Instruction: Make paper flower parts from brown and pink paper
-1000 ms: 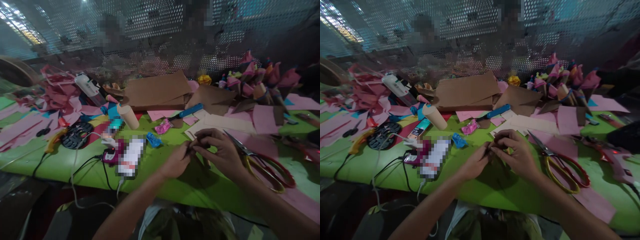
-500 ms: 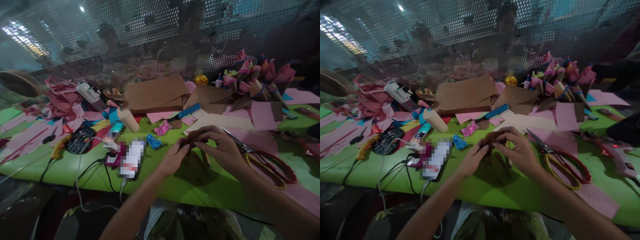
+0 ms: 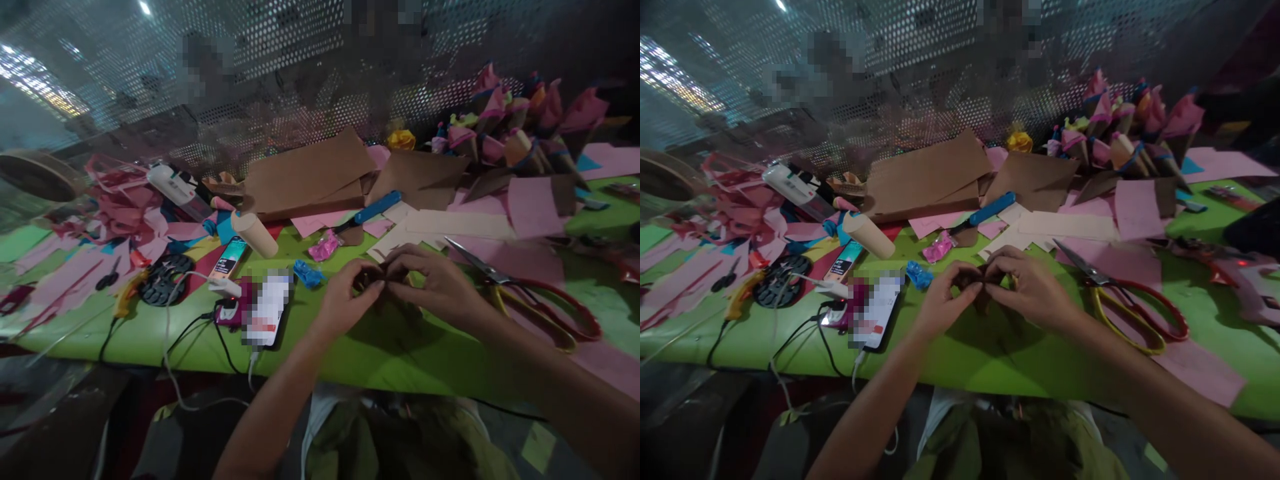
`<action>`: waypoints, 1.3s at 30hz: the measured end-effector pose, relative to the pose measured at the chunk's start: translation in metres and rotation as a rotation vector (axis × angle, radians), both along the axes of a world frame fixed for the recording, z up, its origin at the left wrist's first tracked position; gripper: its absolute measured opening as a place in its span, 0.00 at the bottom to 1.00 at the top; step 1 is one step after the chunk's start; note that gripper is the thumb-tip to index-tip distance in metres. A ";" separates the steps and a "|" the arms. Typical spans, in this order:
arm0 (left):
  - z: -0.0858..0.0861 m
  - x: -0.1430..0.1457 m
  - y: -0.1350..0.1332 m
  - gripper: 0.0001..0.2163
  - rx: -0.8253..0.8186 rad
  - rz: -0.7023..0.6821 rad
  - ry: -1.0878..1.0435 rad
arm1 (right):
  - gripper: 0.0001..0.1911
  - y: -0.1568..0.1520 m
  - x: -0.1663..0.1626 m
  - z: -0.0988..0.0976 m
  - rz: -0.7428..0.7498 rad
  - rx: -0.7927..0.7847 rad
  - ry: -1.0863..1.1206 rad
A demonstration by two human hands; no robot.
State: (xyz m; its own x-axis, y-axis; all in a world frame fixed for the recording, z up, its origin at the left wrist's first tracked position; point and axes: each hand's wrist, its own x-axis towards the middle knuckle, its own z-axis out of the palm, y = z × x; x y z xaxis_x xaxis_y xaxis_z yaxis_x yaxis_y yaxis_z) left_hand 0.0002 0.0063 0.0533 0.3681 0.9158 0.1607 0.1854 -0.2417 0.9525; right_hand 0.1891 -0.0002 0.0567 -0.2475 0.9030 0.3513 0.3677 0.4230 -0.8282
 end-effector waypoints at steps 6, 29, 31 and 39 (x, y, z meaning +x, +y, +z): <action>-0.006 0.002 0.002 0.05 -0.148 0.158 -0.130 | 0.14 -0.004 -0.003 -0.001 -0.097 -0.093 0.135; -0.015 0.000 0.005 0.14 -0.417 0.191 -0.378 | 0.20 0.002 -0.004 -0.010 -0.117 -0.300 0.316; -0.013 0.001 0.005 0.14 -0.418 0.234 -0.420 | 0.19 0.002 -0.003 -0.009 -0.114 -0.283 0.363; -0.009 0.001 0.003 0.14 -0.486 0.344 -0.532 | 0.10 -0.002 -0.001 -0.003 -0.089 -0.165 0.268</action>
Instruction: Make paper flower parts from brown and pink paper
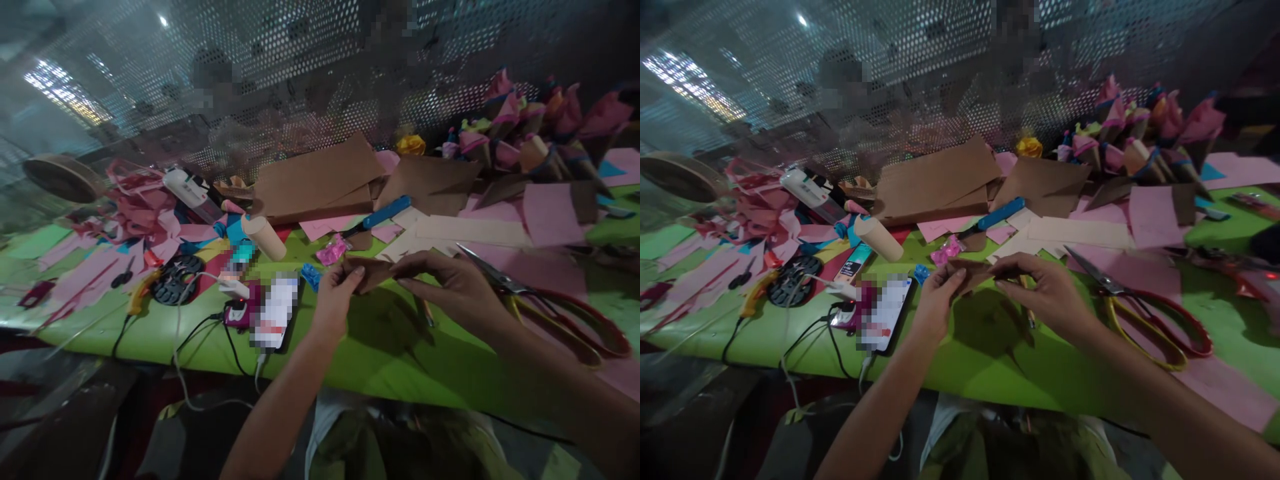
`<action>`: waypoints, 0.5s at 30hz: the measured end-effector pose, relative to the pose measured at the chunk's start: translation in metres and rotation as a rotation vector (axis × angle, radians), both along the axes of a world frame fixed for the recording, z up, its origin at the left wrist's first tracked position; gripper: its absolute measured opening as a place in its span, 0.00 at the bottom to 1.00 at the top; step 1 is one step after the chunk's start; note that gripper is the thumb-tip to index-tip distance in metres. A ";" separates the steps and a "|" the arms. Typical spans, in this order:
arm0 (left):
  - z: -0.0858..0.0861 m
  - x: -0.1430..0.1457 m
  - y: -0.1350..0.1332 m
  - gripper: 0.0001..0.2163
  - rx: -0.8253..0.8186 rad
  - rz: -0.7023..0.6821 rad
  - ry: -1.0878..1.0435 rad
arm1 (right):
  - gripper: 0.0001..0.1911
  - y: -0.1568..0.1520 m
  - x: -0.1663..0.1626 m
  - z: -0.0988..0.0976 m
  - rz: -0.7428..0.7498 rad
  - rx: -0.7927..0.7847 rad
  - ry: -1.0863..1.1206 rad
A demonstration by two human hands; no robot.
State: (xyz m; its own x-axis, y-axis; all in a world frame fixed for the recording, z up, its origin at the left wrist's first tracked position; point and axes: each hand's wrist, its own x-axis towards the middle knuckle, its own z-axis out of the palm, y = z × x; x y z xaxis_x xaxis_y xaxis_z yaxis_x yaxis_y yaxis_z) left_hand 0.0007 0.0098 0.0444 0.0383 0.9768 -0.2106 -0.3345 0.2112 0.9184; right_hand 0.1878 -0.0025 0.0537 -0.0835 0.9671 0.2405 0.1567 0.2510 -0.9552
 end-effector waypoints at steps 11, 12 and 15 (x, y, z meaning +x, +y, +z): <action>0.003 -0.003 0.001 0.17 -0.018 -0.121 0.040 | 0.13 0.004 0.000 -0.003 -0.049 0.003 -0.067; 0.004 -0.004 0.002 0.16 -0.001 -0.099 0.050 | 0.13 0.005 0.000 -0.003 -0.060 0.000 -0.057; 0.004 -0.006 0.005 0.14 0.033 -0.016 0.042 | 0.14 0.009 0.002 -0.001 -0.118 -0.018 0.012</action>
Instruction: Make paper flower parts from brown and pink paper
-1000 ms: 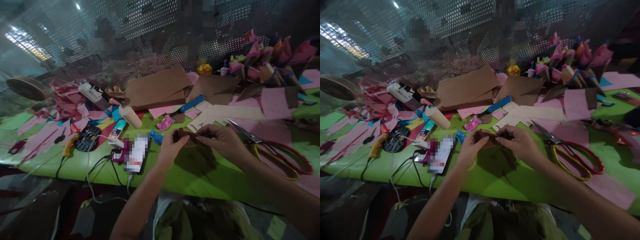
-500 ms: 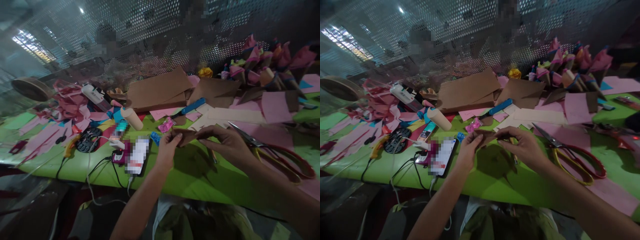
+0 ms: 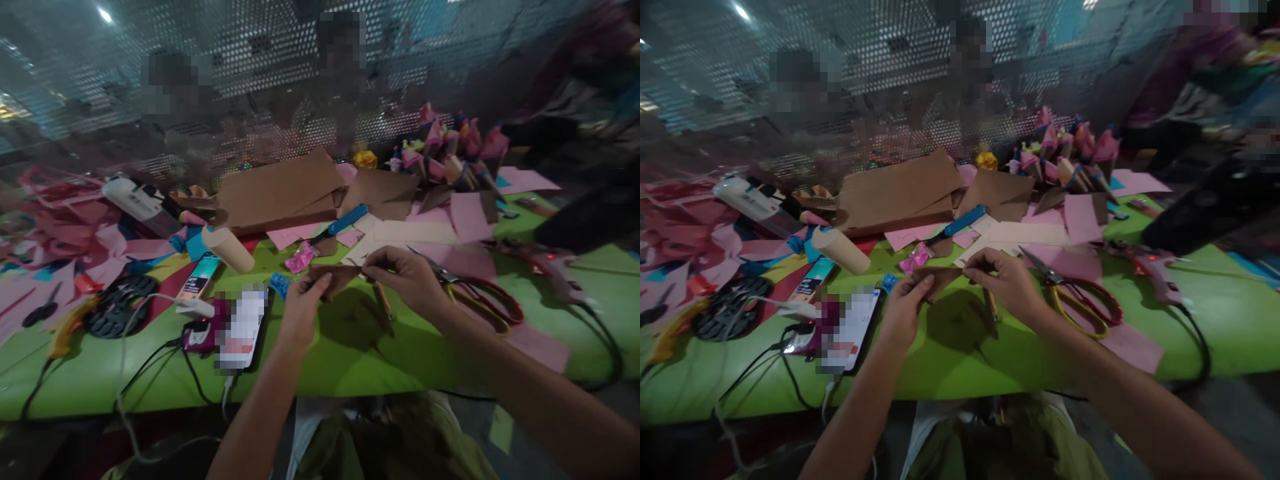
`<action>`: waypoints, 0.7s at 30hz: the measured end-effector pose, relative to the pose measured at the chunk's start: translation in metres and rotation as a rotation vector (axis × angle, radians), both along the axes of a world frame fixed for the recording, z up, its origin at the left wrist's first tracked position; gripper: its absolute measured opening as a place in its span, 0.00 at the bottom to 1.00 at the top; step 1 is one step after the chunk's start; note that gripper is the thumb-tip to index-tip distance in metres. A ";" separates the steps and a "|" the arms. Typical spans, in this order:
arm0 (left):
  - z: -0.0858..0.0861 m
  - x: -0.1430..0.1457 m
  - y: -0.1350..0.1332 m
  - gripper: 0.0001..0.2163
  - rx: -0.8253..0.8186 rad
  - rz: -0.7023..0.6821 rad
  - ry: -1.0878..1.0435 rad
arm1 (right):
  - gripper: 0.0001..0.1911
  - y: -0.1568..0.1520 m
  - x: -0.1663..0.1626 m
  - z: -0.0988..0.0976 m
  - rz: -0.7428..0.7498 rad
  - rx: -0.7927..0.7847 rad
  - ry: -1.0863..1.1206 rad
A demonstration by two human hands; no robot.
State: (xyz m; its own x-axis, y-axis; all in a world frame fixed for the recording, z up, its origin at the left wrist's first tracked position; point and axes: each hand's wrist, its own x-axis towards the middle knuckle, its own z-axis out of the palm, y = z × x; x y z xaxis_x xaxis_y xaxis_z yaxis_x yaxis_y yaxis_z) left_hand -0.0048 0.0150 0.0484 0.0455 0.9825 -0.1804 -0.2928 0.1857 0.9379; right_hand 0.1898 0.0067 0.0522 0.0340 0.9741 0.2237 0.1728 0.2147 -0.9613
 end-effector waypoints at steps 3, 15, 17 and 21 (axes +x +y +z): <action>0.000 0.000 0.001 0.12 0.059 0.058 -0.003 | 0.17 0.004 0.004 0.004 -0.057 -0.006 0.120; -0.006 0.000 -0.002 0.14 0.199 -0.054 0.095 | 0.24 0.009 -0.008 0.008 0.135 -0.216 -0.015; -0.007 0.000 -0.002 0.13 0.213 -0.060 0.089 | 0.25 0.009 -0.007 0.009 0.152 -0.253 0.023; -0.007 -0.003 -0.002 0.12 0.253 -0.041 0.104 | 0.29 0.009 0.000 0.013 0.092 -0.253 0.011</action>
State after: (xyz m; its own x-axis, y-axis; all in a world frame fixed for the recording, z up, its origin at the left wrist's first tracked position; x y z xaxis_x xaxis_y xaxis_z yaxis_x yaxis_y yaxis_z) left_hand -0.0075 0.0127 0.0411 0.0805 0.9946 0.0648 -0.1898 -0.0485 0.9806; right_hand 0.1902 0.0160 0.0651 -0.0564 0.9980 -0.0270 0.1531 -0.0181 -0.9880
